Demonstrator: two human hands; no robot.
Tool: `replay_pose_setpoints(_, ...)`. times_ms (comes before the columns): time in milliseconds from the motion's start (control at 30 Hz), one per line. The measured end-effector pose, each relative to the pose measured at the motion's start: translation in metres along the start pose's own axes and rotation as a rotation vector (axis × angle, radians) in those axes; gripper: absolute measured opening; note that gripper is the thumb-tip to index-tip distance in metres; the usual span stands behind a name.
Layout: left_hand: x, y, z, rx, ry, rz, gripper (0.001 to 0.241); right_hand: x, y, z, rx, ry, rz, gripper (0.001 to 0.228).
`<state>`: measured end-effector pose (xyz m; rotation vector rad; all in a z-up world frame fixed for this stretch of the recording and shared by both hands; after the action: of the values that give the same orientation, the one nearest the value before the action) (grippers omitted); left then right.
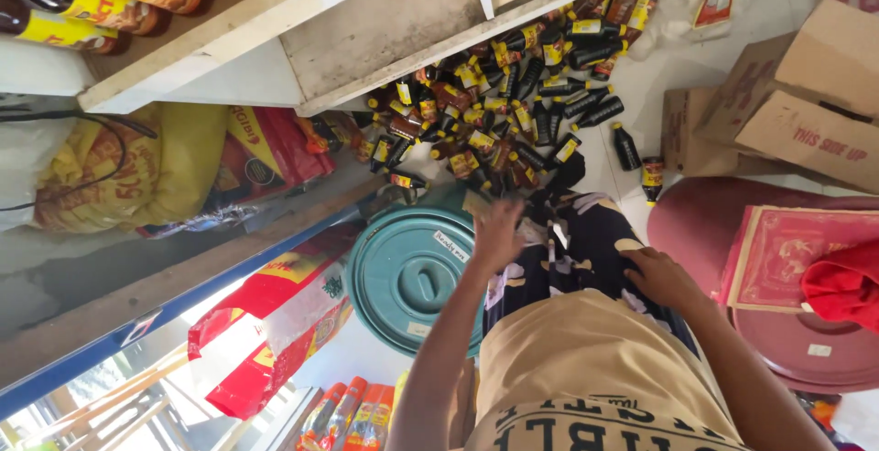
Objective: Pick up spilled condiment bottles from the floor and arrange them neatly on the grocery store shelves.
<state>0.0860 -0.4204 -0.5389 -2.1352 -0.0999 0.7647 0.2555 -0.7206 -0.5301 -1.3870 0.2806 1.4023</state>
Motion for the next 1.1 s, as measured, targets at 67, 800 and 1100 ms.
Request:
replay_pose_setpoints(67, -0.023, 0.072, 0.019, -0.023, -0.062, 0.159, 0.081, 0.004, 0.008, -0.001, -0.049, 0.018, -0.036, 0.044)
replay_pose_setpoints(800, -0.127, -0.023, -0.090, -0.490, -0.472, 0.250, 0.031, 0.016, -0.104, -0.036, -0.021, -0.170, 0.344, 0.037)
replay_pose_setpoints(1100, -0.147, -0.006, -0.159, -0.489, -0.339, 0.113, 0.027, 0.026, -0.087, -0.015, -0.248, -0.500, 0.559, 0.022)
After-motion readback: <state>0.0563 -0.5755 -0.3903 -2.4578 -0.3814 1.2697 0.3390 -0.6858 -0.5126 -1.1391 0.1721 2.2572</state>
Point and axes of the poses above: each hand's wrist, its own x-axis towards the middle knuckle, its own y-axis out of the palm, z = x × y, the point moved 7 cm from there along x, towards the middle knuckle, and after that the axes turned 1 degree about y, right-handed, at the moved point
